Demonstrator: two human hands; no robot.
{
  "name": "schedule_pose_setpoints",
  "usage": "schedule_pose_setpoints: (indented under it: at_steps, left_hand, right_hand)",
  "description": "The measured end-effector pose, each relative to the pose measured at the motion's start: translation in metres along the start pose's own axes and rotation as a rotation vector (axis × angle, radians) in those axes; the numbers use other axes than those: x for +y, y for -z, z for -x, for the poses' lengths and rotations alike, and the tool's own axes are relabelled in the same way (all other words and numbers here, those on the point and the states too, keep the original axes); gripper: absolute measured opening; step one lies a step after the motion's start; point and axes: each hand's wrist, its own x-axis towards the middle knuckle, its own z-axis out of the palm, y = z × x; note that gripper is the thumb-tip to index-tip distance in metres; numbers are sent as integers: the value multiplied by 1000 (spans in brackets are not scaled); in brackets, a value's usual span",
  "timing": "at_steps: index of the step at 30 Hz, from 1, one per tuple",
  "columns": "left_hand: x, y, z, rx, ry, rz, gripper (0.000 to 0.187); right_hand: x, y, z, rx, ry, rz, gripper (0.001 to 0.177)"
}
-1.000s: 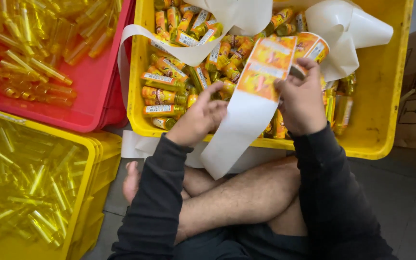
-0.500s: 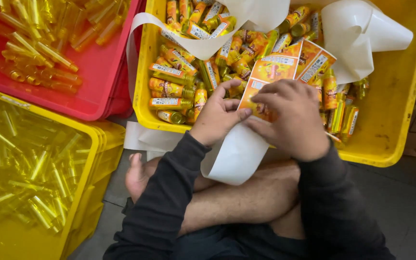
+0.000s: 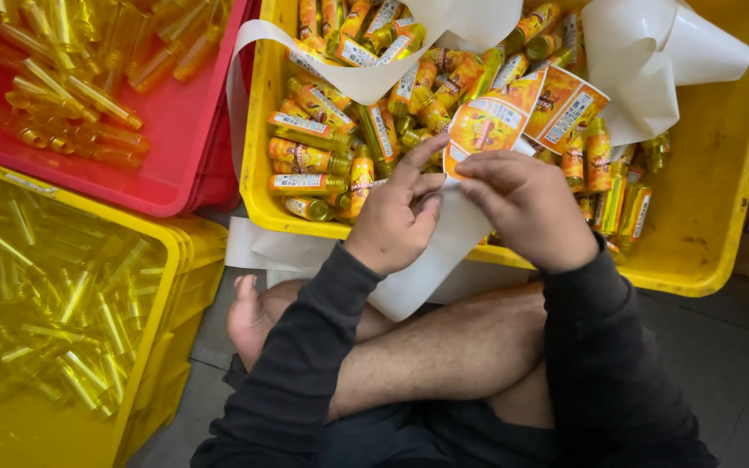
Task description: Manually applying adhesive labels to small yellow plastic bottles from a roll.
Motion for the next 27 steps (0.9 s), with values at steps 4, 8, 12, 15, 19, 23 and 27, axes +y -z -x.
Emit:
schedule_pose_setpoints:
  at_steps: [4,8,12,15,19,23,27]
  left_hand:
    - [0,0,-2,-30,16,-33,72]
    - [-9,7,-4,-15,70,-171,76]
    - [-21,6,-3,168,-103,-464,72]
    - [6,2,2,223,-147,-193,72]
    - [-1,-6,10,69,-81,705,88]
    - [-8,19,16,309,-215,592,77]
    - [0,46,29,265,-226,339,75]
  right_hand:
    - [19,4,1,20,-157,-90,13]
    - [66,19,4,527,-269,-395,10]
    - [38,41,2,972,99,-271,28]
    - [26,12,-5,909,308,-378,26]
    - [-21,-43,-2,377,360,-37,34]
    - [-45,-64,-3,252,316,99,61]
    - [-49,-59,-19,49,35,-348,50]
